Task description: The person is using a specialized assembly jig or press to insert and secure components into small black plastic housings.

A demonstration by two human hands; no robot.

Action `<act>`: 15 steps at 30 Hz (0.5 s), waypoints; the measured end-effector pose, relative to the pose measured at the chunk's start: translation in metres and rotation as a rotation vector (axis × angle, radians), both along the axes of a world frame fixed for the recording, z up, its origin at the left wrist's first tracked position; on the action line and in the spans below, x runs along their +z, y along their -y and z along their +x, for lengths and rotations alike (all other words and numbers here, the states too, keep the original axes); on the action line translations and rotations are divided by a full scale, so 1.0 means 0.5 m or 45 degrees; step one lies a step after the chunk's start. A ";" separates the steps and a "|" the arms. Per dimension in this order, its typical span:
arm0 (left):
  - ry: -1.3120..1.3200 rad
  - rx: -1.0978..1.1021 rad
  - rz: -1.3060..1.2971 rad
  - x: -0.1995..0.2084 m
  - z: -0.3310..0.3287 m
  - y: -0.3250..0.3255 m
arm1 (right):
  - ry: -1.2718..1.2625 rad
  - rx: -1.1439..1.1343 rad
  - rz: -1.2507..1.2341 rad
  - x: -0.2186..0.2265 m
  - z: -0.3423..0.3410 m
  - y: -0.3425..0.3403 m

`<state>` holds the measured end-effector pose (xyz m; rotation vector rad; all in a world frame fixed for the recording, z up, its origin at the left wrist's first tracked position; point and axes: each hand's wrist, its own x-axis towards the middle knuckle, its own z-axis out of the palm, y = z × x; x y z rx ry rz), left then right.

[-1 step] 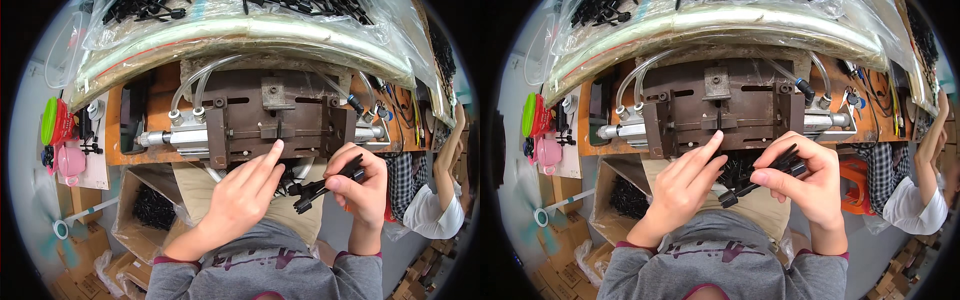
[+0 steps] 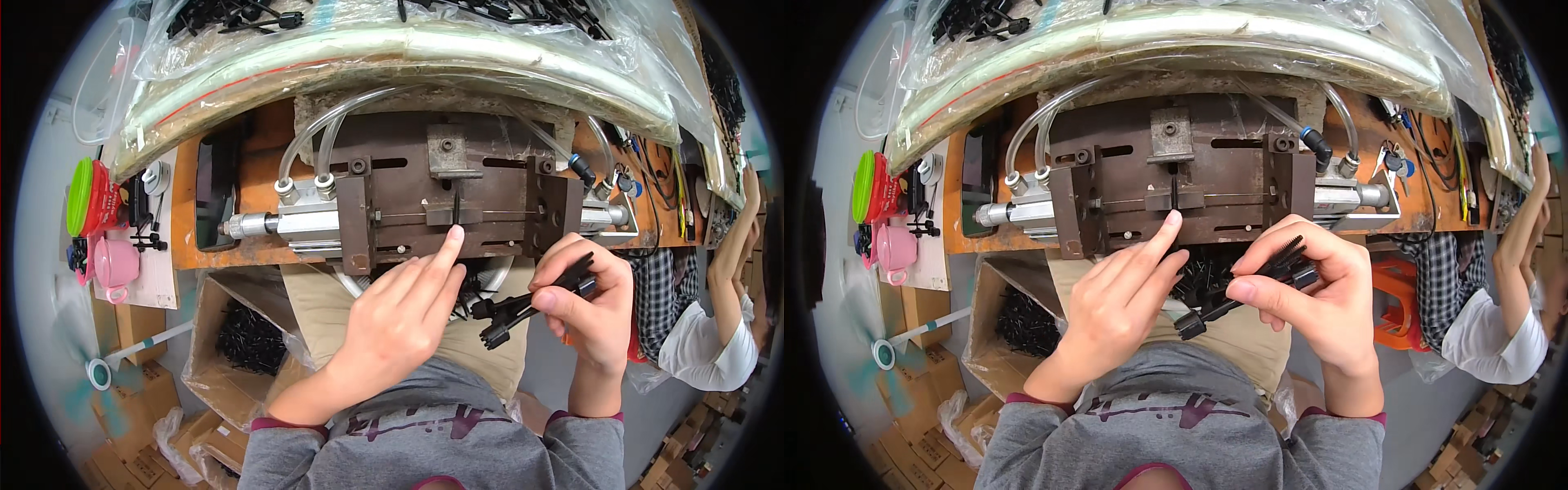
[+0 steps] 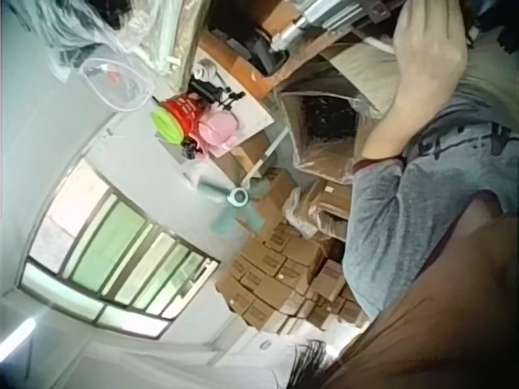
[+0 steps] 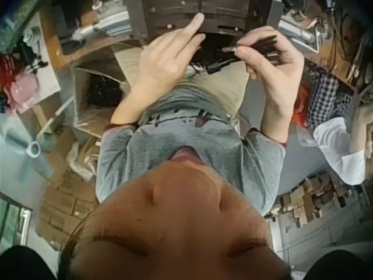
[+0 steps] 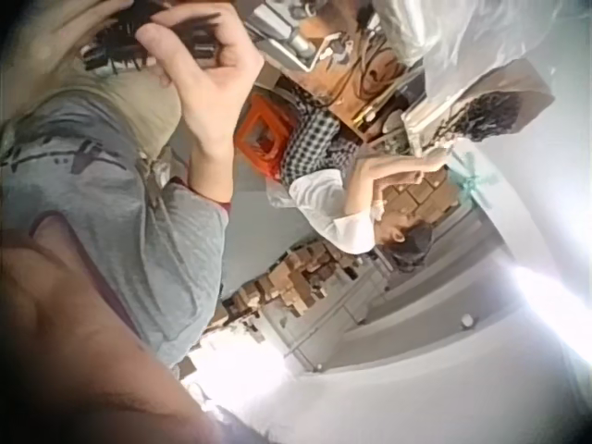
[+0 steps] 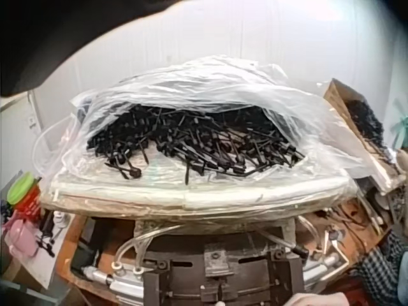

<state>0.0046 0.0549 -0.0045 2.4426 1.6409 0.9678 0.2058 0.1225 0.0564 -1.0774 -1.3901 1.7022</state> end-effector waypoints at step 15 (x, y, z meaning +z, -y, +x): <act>0.081 0.012 -0.309 0.042 -0.007 -0.012 | 0.098 -0.041 0.082 -0.002 -0.007 0.000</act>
